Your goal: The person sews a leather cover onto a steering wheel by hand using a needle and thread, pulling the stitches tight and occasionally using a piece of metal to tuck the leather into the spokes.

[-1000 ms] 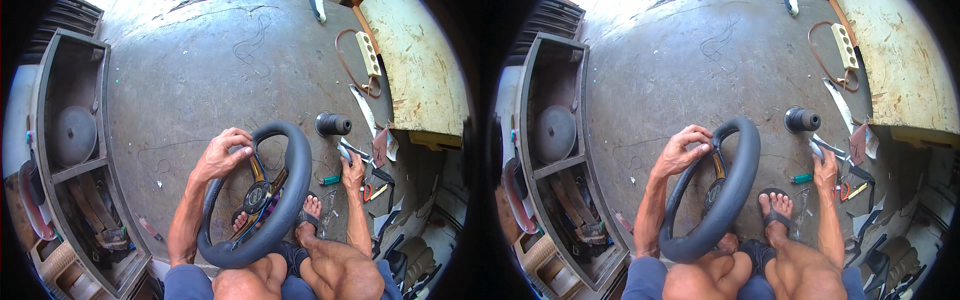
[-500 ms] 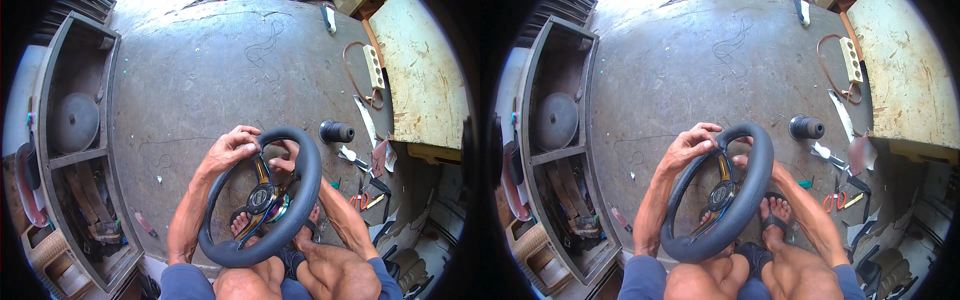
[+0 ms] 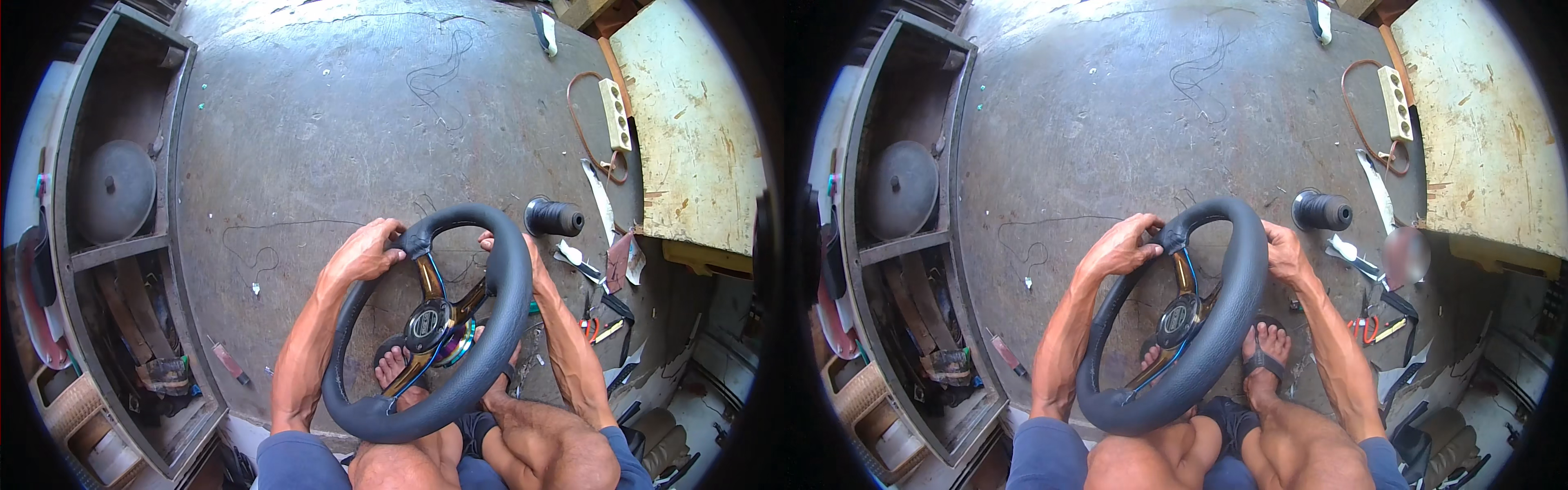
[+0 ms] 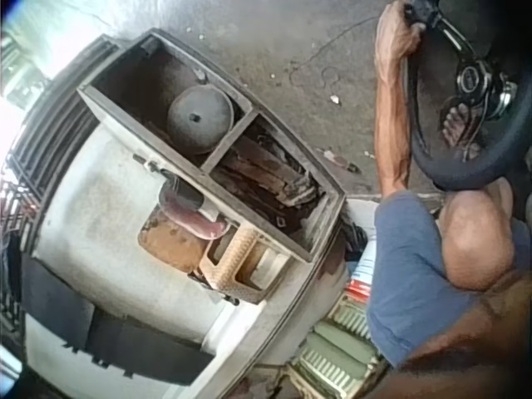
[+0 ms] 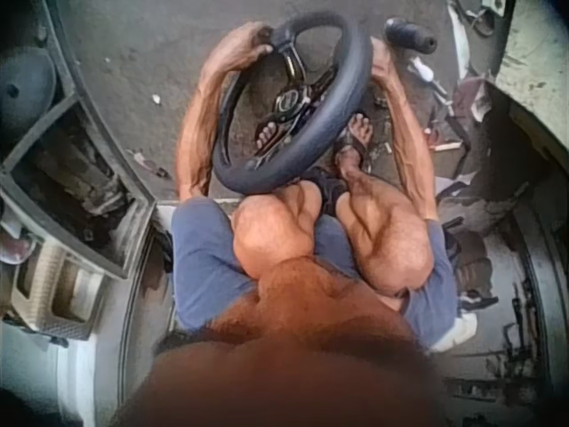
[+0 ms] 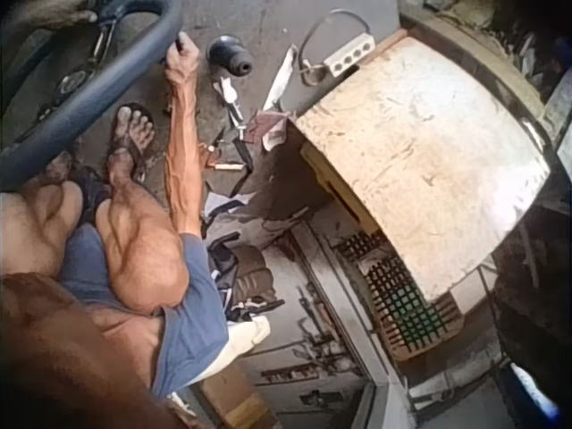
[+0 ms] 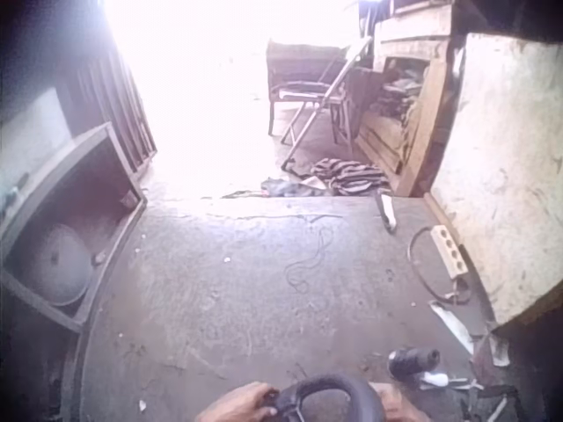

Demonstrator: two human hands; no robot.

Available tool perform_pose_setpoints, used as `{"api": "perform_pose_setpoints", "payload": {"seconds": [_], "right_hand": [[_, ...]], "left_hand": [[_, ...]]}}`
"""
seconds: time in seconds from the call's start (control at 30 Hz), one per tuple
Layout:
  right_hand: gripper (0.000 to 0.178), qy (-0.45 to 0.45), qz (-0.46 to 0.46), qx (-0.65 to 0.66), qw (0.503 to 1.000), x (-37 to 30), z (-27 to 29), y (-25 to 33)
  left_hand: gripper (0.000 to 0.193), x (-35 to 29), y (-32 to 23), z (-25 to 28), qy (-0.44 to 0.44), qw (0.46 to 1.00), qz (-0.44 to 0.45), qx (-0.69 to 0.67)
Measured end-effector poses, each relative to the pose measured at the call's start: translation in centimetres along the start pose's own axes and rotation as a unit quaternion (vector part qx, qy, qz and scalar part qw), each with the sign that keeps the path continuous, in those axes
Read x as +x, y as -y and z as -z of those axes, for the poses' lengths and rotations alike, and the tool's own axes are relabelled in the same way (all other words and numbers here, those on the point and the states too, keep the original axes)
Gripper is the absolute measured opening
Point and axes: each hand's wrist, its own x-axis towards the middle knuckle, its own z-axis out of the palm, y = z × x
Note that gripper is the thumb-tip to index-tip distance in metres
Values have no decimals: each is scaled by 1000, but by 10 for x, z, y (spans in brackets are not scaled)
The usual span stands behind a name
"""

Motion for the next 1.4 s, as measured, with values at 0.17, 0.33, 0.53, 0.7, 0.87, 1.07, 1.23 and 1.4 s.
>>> {"api": "perform_pose_setpoints", "payload": {"seconds": [0.17,0.33,0.53,0.7,0.87,1.07,1.23,1.4], "right_hand": [[14,40,14,-63,997,-2,33,-25],[16,87,58,-140,985,-8,40,-13],[21,-28,53,-247,967,-10,45,-3],[21,-89,78,-300,947,-7,48,-15],[24,-168,45,-370,913,-10,37,-13],[25,-179,58,-439,879,-10,30,-30],[25,-187,43,-414,890,-12,27,-24],[25,-175,49,-412,893,-15,29,-23]], "left_hand": [[22,5,3,15,0,998,68,-3],[18,-10,38,33,-261,959,78,-75],[20,-16,44,42,-421,889,155,-91],[21,-19,57,39,-485,851,196,-59],[25,-25,61,40,-471,842,255,-61],[28,-21,19,13,-445,885,97,101],[30,-13,-19,-17,-296,938,-173,48],[31,-11,-26,-18,-219,943,-221,118]]}}
